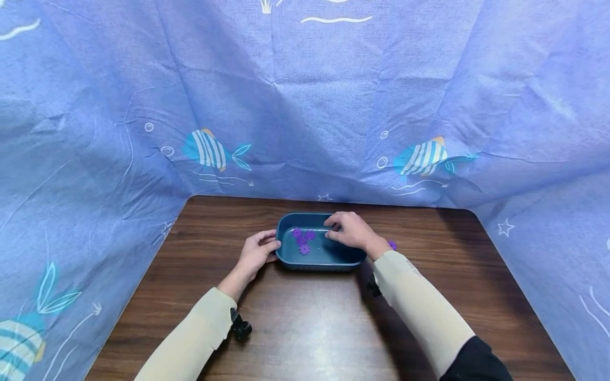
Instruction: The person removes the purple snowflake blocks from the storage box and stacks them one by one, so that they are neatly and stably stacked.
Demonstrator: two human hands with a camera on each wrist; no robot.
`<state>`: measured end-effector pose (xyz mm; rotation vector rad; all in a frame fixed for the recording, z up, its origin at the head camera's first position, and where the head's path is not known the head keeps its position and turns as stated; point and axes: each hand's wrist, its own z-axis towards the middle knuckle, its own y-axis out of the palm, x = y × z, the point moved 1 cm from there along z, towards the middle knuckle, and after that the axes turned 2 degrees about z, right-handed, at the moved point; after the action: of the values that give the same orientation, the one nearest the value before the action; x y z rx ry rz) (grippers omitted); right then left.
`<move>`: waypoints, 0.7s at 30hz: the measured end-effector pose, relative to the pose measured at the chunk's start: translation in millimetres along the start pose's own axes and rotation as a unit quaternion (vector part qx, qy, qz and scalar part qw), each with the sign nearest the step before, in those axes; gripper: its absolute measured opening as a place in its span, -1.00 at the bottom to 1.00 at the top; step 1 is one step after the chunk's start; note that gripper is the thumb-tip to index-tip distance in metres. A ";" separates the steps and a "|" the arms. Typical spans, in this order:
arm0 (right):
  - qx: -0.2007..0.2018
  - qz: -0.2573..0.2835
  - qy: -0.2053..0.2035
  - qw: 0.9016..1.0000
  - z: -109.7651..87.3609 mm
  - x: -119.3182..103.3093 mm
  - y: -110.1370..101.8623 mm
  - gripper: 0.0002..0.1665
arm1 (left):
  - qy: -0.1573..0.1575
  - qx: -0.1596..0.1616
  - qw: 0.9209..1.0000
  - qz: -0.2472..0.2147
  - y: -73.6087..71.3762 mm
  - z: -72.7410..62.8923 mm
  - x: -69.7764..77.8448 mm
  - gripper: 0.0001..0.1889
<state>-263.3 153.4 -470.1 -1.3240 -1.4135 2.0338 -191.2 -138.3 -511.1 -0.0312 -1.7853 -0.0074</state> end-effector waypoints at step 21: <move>-0.082 -0.081 0.046 0.992 18.2 -27.3 40.0 -0.60 | 0.001 0.000 1.000 0.002 -0.7 0.6 -1.9 -0.49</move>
<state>-255.4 106.3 -489.6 -1.3034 -1.6184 1.7628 -191.4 -139.0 -513.0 -0.0348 -1.7835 -0.0033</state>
